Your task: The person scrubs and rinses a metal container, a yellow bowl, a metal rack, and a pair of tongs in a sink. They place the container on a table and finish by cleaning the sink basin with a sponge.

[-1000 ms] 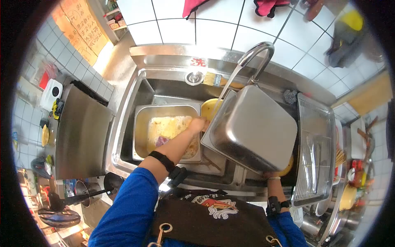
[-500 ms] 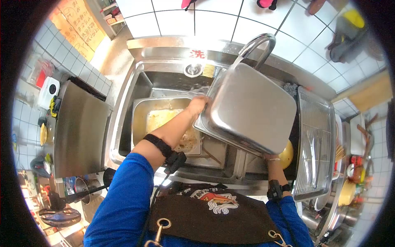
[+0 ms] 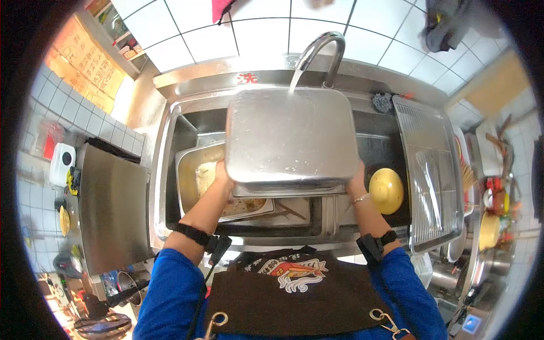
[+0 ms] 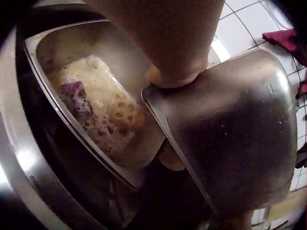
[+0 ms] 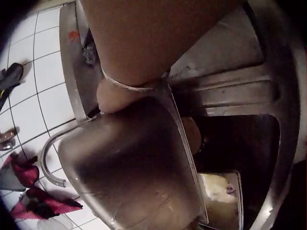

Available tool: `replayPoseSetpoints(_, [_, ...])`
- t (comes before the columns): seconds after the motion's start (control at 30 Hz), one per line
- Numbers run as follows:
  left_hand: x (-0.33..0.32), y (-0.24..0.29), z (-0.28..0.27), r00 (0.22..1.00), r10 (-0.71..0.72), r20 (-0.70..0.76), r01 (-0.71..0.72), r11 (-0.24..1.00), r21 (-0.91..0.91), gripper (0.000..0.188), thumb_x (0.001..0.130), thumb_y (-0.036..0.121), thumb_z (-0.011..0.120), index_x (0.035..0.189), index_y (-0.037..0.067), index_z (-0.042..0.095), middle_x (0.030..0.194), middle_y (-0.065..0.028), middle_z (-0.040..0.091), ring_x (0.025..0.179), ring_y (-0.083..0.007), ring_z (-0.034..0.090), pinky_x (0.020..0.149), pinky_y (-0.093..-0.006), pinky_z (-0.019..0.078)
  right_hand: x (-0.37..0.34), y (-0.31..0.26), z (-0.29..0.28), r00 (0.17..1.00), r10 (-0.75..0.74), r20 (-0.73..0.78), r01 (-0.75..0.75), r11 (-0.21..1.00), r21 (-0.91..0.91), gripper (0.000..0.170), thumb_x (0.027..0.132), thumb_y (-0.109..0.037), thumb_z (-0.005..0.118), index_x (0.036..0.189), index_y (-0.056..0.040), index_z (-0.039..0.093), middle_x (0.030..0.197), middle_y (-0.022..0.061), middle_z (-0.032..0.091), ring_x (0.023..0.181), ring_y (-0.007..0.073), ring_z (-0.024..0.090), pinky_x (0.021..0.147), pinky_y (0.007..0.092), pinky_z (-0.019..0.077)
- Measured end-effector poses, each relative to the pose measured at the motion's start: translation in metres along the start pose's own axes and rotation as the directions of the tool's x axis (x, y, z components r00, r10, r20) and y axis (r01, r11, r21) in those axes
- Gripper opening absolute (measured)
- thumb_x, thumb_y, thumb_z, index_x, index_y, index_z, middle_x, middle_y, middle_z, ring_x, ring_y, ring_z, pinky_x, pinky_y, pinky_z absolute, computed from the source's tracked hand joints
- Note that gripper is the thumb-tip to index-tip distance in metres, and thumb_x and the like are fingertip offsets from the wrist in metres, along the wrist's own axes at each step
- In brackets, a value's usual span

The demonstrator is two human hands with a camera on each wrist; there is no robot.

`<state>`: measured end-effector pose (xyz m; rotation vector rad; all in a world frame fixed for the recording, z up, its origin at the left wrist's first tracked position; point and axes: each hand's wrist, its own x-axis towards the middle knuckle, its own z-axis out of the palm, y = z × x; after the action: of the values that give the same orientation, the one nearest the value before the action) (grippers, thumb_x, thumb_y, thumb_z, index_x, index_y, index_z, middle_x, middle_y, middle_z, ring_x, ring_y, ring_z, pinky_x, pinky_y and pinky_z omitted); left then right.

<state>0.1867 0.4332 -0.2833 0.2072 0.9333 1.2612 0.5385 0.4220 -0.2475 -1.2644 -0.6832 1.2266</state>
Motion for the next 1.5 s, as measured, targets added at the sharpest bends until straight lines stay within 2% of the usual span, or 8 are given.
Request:
replayPoseSetpoints(0.3, [-0.046,0.035,-0.028,0.983,0.170,-0.072,-0.178,0.977,-0.116,0.034,0.081,0.018,0.030,0.103,-0.004,0.044,0.096,-0.0159,0.052,0.083,-0.0284,0.054,0.073,-0.0372,0.0453,-0.013,-0.019,0.081,0.981,0.165,0.100,-0.166,0.986,0.008,0.034,0.084,-0.022,0.038,0.110,-0.0010,0.045,0.102,0.0074,0.052,0.091,0.0132,0.048,0.081,0.0245,0.0361])
replayPoseSetpoints(0.4, [-0.058,0.053,-0.031,0.958,0.250,-0.143,-0.266,0.958,-0.108,0.034,0.082,0.018,0.030,0.102,-0.004,0.045,0.093,-0.0151,0.053,0.080,-0.0274,0.054,0.070,-0.0366,0.0469,-0.012,-0.027,0.107,0.911,0.145,0.387,-0.207,0.971,0.122,0.036,0.084,-0.024,0.036,0.112,-0.0020,0.043,0.107,0.0081,0.049,0.095,0.0139,0.046,0.083,0.0247,0.0354])
replayPoseSetpoints(0.63, [-0.102,0.104,-0.043,0.861,0.509,-0.001,-0.506,0.855,0.117,0.036,0.083,0.025,0.030,0.102,-0.003,0.044,0.092,-0.0155,0.053,0.079,-0.0262,0.055,0.068,-0.0353,0.0475,-0.023,-0.026,0.166,0.790,0.223,0.570,-0.450,0.844,0.292,0.038,0.084,-0.029,0.036,0.112,-0.0040,0.041,0.105,0.0066,0.048,0.090,0.0161,0.050,0.081,0.0273,0.0386])
replayPoseSetpoints(0.7, [-0.117,0.120,-0.042,0.822,0.545,0.164,-0.561,0.729,0.392,0.039,0.083,0.028,0.031,0.105,-0.003,0.043,0.097,-0.0157,0.051,0.083,-0.0265,0.053,0.072,-0.0355,0.0461,-0.028,-0.038,0.176,0.653,0.454,0.606,-0.663,0.730,0.167,0.037,0.084,-0.030,0.035,0.109,-0.0042,0.043,0.101,0.0057,0.050,0.088,0.0157,0.050,0.077,0.0276,0.0416])
replayPoseSetpoints(0.73, [-0.122,0.124,-0.041,0.901,0.420,0.107,-0.422,0.907,-0.003,0.043,0.083,0.031,0.030,0.108,-0.002,0.041,0.102,-0.0162,0.049,0.088,-0.0270,0.051,0.075,-0.0359,0.0443,-0.018,-0.024,0.175,0.586,0.403,0.703,-0.710,0.674,0.205,0.037,0.084,-0.033,0.034,0.107,-0.0042,0.044,0.098,0.0051,0.051,0.085,0.0152,0.051,0.073,0.0279,0.0438])
replayPoseSetpoints(1.1, [-0.156,0.136,-0.020,0.908,0.407,0.093,-0.416,0.859,0.298,0.041,0.084,0.029,0.038,0.112,-0.001,0.037,0.102,-0.0131,0.048,0.088,-0.0209,0.050,0.073,-0.0310,0.0446,-0.036,-0.066,0.160,0.586,0.450,0.674,-0.615,0.788,0.008,0.031,0.082,-0.027,0.038,0.093,-0.0015,0.051,0.084,0.0074,0.056,0.073,0.0162,0.055,0.063,0.0284,0.0471])
replayPoseSetpoints(1.37, [-0.139,0.119,0.008,0.888,0.399,0.228,-0.393,0.917,-0.072,0.042,0.083,0.037,0.032,0.102,0.002,0.046,0.095,-0.0101,0.051,0.083,-0.0207,0.052,0.071,-0.0329,0.0458,-0.033,-0.069,0.117,0.676,0.295,0.676,-0.587,0.769,0.252,0.029,0.082,-0.026,0.042,0.097,-0.0029,0.050,0.086,0.0057,0.054,0.076,0.0159,0.054,0.067,0.0290,0.0465])
replayPoseSetpoints(1.5, [-0.129,0.108,0.031,0.885,0.437,0.161,-0.465,0.801,0.378,0.038,0.086,0.036,0.030,0.115,0.012,0.035,0.099,-0.0071,0.048,0.087,-0.0159,0.050,0.071,-0.0276,0.0455,-0.035,-0.075,0.097,0.658,0.104,0.746,-0.419,0.873,0.248,0.035,0.083,-0.032,0.038,0.103,-0.0039,0.046,0.095,0.0068,0.052,0.088,0.0154,0.050,0.076,0.0304,0.0433])
